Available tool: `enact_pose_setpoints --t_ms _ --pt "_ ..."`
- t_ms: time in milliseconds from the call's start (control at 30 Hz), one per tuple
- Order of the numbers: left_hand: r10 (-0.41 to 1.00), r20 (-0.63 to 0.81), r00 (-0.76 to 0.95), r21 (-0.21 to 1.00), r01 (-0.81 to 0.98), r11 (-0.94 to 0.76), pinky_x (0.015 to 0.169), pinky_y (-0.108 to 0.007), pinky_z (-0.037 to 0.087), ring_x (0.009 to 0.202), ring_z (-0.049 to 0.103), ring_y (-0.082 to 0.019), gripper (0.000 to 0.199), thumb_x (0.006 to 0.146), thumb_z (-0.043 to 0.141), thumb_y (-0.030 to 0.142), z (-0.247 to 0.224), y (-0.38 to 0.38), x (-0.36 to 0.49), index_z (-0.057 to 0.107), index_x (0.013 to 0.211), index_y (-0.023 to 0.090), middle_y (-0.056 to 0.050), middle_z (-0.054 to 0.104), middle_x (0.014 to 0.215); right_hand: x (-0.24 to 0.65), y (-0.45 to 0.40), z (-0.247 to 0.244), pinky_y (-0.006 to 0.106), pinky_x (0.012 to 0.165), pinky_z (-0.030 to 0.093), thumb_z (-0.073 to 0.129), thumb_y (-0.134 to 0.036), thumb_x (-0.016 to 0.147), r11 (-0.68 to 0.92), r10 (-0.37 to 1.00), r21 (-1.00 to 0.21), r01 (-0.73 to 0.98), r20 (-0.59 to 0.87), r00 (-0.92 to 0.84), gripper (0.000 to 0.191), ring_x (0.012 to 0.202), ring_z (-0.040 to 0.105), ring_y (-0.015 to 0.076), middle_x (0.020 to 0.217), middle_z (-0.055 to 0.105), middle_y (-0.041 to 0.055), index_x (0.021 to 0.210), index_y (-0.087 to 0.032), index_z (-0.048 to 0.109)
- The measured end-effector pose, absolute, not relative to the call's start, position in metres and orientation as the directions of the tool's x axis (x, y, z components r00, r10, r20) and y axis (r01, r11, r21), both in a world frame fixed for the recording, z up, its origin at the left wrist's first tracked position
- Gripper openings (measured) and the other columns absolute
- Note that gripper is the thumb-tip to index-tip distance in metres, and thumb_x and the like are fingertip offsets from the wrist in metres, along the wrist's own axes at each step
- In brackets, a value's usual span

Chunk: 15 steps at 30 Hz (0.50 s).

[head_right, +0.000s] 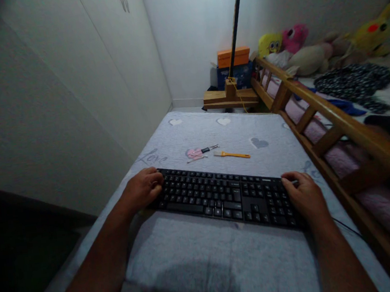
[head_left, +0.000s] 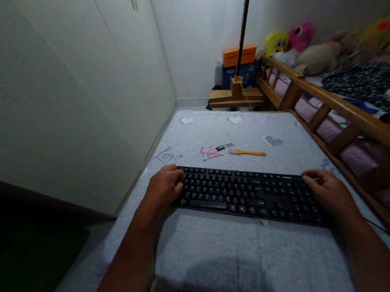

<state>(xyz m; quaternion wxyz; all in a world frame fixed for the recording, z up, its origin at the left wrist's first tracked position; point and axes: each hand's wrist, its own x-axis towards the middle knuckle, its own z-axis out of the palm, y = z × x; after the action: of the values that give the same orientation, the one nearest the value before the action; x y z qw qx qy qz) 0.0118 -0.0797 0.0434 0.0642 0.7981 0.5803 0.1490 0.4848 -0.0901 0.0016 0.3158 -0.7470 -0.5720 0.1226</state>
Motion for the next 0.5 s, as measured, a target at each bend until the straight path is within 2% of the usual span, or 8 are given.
enact_pose_setpoints --t_ms 133,267,400,500 --pt "0.956 0.199 0.214 0.249 0.933 -0.26 0.068 -0.03 0.043 0.08 0.057 -0.021 0.01 0.076 0.056 0.014 0.041 -0.078 0.005 0.063 0.071 0.02 -0.004 0.059 0.08 0.487 -0.09 0.0 0.042 0.082 0.05 0.056 -0.052 0.076 -0.151 0.932 -0.61 0.778 0.174 0.317 0.035 0.077 0.063 0.0248 0.099 0.07 0.0098 0.087 -0.023 0.071" --pt "0.916 0.341 0.212 0.347 0.877 -0.332 0.074 -0.032 0.046 0.082 0.058 -0.021 0.012 0.078 0.055 0.012 0.044 -0.08 0.014 0.062 0.073 0.02 -0.004 0.059 0.081 0.489 -0.089 -0.004 0.041 0.082 0.05 0.056 -0.053 0.076 -0.136 0.932 -0.611 0.78 0.188 0.309 0.035 0.079 0.063 0.025 0.096 0.071 0.0092 0.086 -0.023 0.071" --pt "0.83 0.406 0.383 0.51 0.658 -0.554 0.08 -0.031 0.05 0.087 0.061 -0.018 0.021 0.08 0.05 0.005 0.047 -0.094 0.048 0.065 0.084 0.02 -0.004 0.063 0.089 0.488 -0.089 -0.004 0.043 0.084 0.05 0.055 -0.053 0.076 -0.141 0.929 -0.616 0.775 0.188 0.318 0.035 0.08 0.064 0.0257 0.095 0.071 0.0091 0.086 -0.024 0.071" --pt "0.753 0.42 0.507 0.535 0.532 -0.657 0.083 -0.031 0.05 0.093 0.061 -0.019 0.022 0.082 0.05 0.005 0.044 -0.104 0.074 0.067 0.086 0.019 -0.006 0.066 0.095 0.487 -0.089 -0.003 0.043 0.083 0.05 0.055 -0.053 0.076 -0.14 0.927 -0.61 0.78 0.195 0.319 0.034 0.079 0.063 0.0256 0.093 0.07 0.0088 0.084 -0.024 0.07"
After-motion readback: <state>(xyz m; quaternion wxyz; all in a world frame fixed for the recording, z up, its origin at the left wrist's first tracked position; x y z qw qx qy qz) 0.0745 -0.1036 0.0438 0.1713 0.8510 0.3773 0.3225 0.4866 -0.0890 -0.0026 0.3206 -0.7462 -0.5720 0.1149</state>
